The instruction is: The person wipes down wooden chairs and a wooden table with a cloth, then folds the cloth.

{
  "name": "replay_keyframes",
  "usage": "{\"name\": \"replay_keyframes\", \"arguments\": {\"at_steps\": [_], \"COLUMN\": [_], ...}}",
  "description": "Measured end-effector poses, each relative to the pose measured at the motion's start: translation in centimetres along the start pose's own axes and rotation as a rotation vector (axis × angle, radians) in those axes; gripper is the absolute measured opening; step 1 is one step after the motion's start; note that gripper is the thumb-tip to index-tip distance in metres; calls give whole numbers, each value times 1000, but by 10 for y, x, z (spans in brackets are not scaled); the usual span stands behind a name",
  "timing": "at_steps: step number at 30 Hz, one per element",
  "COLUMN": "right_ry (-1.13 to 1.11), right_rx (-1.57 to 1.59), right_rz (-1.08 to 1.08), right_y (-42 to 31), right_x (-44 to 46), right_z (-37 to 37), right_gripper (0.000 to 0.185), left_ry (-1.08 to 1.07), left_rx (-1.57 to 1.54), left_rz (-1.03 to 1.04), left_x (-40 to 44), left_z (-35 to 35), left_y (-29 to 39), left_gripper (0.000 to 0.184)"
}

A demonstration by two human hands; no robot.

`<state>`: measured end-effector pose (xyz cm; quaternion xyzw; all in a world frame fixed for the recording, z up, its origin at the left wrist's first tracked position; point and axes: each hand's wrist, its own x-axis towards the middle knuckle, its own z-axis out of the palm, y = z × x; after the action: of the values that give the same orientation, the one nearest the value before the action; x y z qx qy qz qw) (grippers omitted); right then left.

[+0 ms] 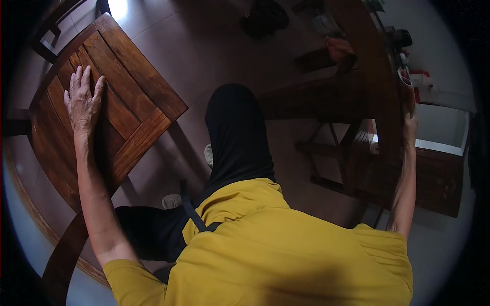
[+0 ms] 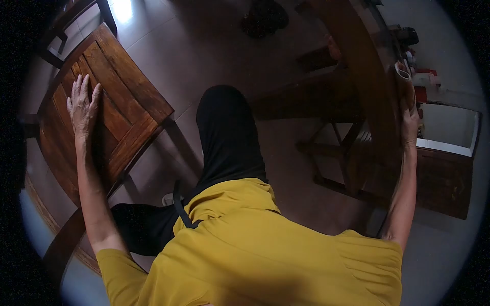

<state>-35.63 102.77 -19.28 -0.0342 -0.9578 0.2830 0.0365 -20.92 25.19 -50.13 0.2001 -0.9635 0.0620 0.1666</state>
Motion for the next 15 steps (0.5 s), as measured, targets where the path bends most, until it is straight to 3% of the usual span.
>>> {"name": "replay_keyframes", "arguments": {"at_steps": [15], "right_ry": [41], "right_rx": [-83], "right_rz": [-25], "right_y": [1], "right_x": [-6], "right_z": [23], "right_gripper": [51], "left_ry": [39], "left_rx": [-130], "left_rz": [39], "left_x": [-4], "left_z": [4], "left_y": [-9], "left_gripper": [63]}}
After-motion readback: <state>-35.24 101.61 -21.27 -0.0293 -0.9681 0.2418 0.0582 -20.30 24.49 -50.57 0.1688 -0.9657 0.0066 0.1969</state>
